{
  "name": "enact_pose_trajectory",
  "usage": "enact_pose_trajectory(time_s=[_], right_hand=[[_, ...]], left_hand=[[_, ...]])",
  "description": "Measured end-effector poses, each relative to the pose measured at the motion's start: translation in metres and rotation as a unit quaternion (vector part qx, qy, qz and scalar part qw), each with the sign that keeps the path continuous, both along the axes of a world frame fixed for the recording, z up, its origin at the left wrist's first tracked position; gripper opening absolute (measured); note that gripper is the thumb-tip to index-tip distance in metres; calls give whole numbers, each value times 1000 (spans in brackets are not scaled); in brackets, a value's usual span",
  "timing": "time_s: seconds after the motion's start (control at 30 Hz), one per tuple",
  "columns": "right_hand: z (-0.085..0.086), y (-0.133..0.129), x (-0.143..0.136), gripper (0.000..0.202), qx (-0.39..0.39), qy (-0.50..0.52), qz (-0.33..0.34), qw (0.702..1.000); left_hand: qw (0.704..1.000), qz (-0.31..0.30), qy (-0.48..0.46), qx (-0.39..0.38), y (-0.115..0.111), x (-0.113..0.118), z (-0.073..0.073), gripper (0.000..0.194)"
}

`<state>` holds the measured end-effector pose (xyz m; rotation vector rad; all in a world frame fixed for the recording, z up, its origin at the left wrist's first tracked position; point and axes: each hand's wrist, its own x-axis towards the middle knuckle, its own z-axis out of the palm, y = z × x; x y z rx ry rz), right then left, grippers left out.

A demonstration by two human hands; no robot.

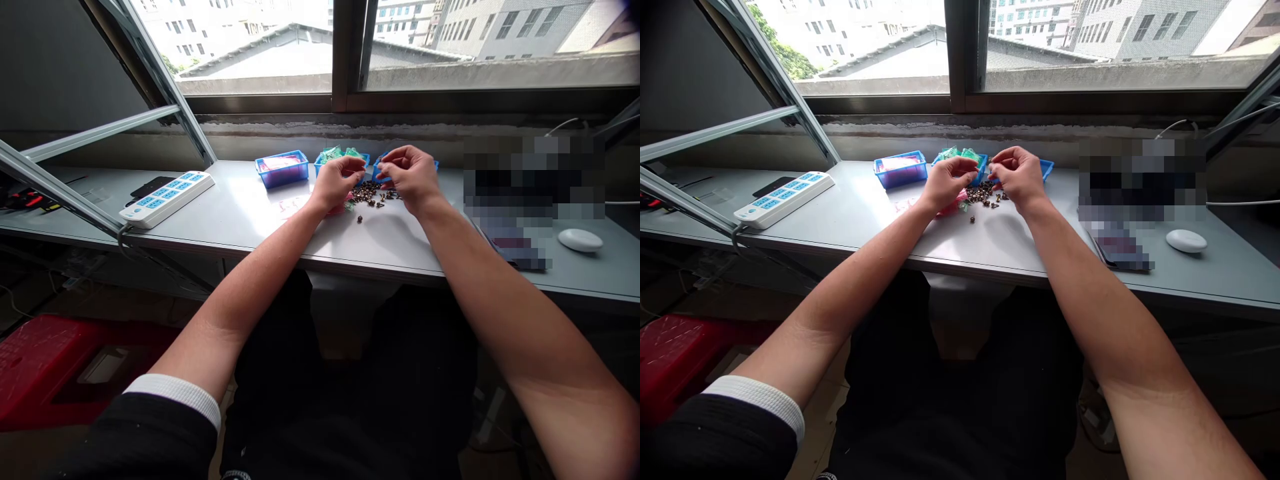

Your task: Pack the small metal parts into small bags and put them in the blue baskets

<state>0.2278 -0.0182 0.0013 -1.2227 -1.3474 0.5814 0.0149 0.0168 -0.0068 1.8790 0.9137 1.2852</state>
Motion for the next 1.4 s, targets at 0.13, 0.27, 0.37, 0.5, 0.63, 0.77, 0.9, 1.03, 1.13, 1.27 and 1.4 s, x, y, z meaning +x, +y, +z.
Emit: enact_pose_trajectory(time_s=[0.13, 0.27, 0.37, 0.5, 0.63, 0.77, 0.9, 1.03, 1.13, 1.27, 1.4], right_hand=[[-2, 12, 12, 17, -9, 59, -85, 995], [0, 6, 11, 19, -13, 70, -94, 993], [3, -8, 5, 16, -20, -65, -95, 993], [7, -24, 1, 11, -38, -387, -126, 913], [5, -27, 4, 13, -91, -502, -98, 854], [2, -21, 11, 10, -71, -493, -63, 865], [3, -18, 9, 8, -11, -359, -31, 933], [5, -20, 0, 11, 2, -195, -6, 981], [4, -19, -3, 15, 1, -141, -3, 990], [1, -19, -1, 31, 22, -192, -1, 981], [-1, -18, 0, 28, 50, -246, 10, 968]], left_hand=[[994, 14, 94, 63, 3, -4, -8, 17], [966, -4, 218, 139, 8, -5, -19, 34], [951, -11, 271, 149, 11, -6, -22, 45], [948, 6, 284, 146, 13, -7, -23, 37], [949, 18, 279, 144, 12, -6, -22, 31], [956, 27, 257, 140, 10, -6, -20, 29], [970, 17, 210, 123, 8, -5, -15, 27], [978, -15, 179, 111, 8, -4, -14, 27], [976, -16, 179, 120, 10, -2, -16, 26], [970, -6, 194, 149, 12, -1, -18, 30], [969, -8, 193, 156, 10, -2, -16, 34]])
